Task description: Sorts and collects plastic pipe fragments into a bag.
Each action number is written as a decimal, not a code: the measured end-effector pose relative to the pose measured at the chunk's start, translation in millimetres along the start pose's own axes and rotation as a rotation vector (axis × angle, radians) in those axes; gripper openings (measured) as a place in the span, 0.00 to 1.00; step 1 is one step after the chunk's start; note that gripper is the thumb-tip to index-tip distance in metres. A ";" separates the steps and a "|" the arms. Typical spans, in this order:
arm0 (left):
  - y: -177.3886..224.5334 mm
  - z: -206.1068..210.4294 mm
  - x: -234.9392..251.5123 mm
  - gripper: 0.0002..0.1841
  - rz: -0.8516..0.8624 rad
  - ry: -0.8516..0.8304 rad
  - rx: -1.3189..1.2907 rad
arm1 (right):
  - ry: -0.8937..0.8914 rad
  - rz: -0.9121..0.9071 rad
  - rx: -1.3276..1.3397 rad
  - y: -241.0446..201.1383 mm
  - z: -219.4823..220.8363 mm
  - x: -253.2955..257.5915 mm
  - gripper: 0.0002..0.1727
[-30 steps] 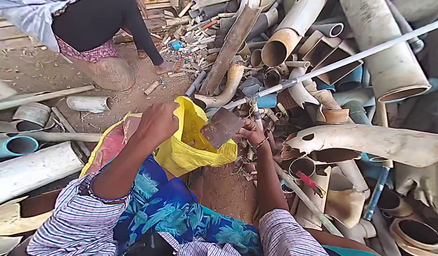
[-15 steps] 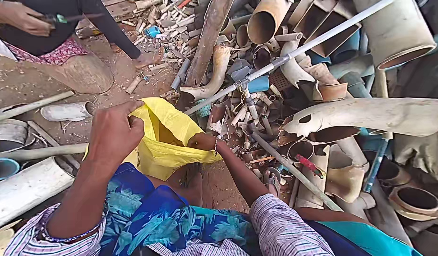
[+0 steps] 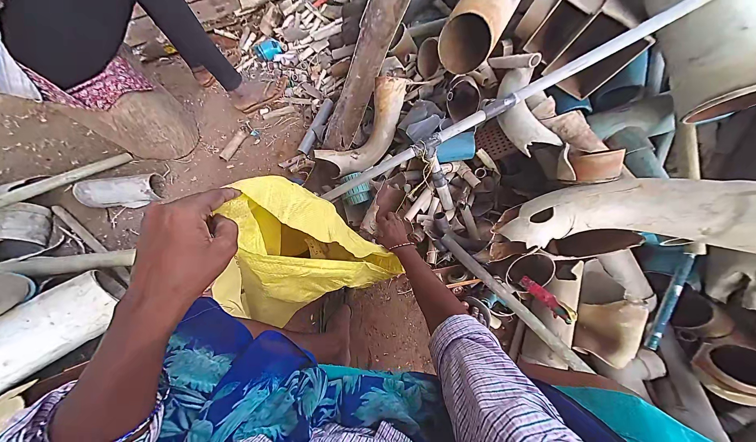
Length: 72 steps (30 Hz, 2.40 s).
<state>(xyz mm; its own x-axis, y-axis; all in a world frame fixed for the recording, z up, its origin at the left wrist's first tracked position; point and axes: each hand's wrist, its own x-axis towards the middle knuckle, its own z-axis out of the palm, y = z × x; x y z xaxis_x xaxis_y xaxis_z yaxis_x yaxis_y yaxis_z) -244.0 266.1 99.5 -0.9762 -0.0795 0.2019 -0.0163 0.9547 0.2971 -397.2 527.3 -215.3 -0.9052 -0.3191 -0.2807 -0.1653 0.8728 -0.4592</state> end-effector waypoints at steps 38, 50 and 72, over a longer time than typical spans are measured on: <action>40.3 28.6 -10.1 0.50 0.037 -0.272 -0.169 | -0.516 -0.375 0.310 -173.9 -59.8 -153.9 0.23; 12.7 21.1 -8.5 0.48 0.045 -0.223 -0.181 | 0.098 0.131 0.818 14.2 -87.4 -36.1 0.14; 43.0 10.4 -6.1 0.43 -0.014 -0.304 -0.126 | 0.501 -0.004 0.535 -31.2 -187.8 -126.2 0.16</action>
<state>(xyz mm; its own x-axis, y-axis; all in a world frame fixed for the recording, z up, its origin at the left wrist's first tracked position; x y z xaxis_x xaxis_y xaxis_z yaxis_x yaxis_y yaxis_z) -241.1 310.7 101.3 -0.9963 0.0153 -0.0846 -0.0213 0.9098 0.4146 -351.3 609.7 -7.2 -0.9966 -0.0026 0.0820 -0.0708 0.5315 -0.8441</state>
